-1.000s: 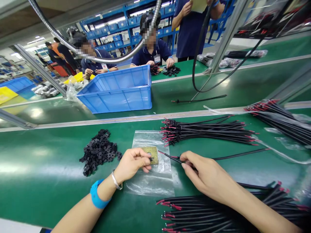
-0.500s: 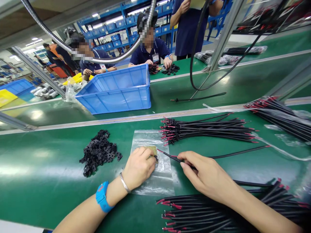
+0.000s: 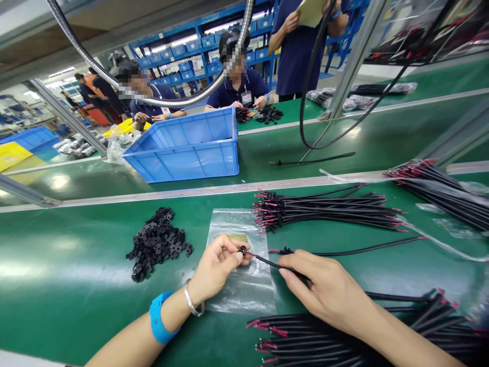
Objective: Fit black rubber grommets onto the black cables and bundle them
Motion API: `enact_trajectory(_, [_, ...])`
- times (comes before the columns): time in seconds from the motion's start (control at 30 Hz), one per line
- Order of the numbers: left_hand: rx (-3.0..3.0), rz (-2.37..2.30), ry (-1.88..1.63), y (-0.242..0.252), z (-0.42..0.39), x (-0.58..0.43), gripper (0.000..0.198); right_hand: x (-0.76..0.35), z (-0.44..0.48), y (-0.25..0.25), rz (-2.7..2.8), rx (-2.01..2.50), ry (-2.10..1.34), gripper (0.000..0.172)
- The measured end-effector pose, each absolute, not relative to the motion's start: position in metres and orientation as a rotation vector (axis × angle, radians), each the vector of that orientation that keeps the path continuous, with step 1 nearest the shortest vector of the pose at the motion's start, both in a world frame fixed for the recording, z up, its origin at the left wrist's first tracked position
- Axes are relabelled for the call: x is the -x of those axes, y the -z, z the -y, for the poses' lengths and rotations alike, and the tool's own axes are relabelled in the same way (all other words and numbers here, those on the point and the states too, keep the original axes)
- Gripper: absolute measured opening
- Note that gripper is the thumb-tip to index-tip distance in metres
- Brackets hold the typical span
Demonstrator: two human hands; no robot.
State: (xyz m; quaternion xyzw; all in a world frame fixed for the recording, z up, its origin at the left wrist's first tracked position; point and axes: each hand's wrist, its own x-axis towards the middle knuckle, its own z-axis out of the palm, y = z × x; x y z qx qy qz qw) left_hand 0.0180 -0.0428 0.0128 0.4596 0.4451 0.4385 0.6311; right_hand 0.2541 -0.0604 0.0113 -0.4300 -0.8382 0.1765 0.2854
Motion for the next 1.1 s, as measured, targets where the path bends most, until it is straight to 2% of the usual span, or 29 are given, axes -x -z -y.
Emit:
enact_trajectory(0.23, [-0.952,-0.903,-1.065,-0.006,0.043,-0.013,0.031,-0.257,0.063,-0.021,2.262,1.128,-0.432,0.023])
enact_trajectory(0.4, [-0.965,-0.941,-0.963,-0.008,0.052,-0.020,0.035,-0.255,0.067,-0.021,2.286,1.066,-0.396,0.021])
enact_trajectory(0.57, [-0.935,-0.985,-0.868,-0.008,0.059,-0.030,0.043,-0.249,0.072,-0.014,2.354,0.986,-0.150,0.017])
enact_trajectory(0.7, [-0.997,-1.009,-0.900,-0.004,0.058,-0.033,0.036,-0.245,0.074,-0.013,2.336,0.893,-0.043,0.017])
enact_trajectory(0.9, [-1.414,-1.027,-0.929,-0.008,0.062,-0.034,0.026,-0.238,0.081,-0.009,2.352,0.900,-0.195,0.023])
enact_trajectory(1.1, [-1.603,-1.019,-0.922,-0.012,0.065,-0.038,0.026,-0.239,0.082,-0.002,2.374,0.898,-0.231,0.023])
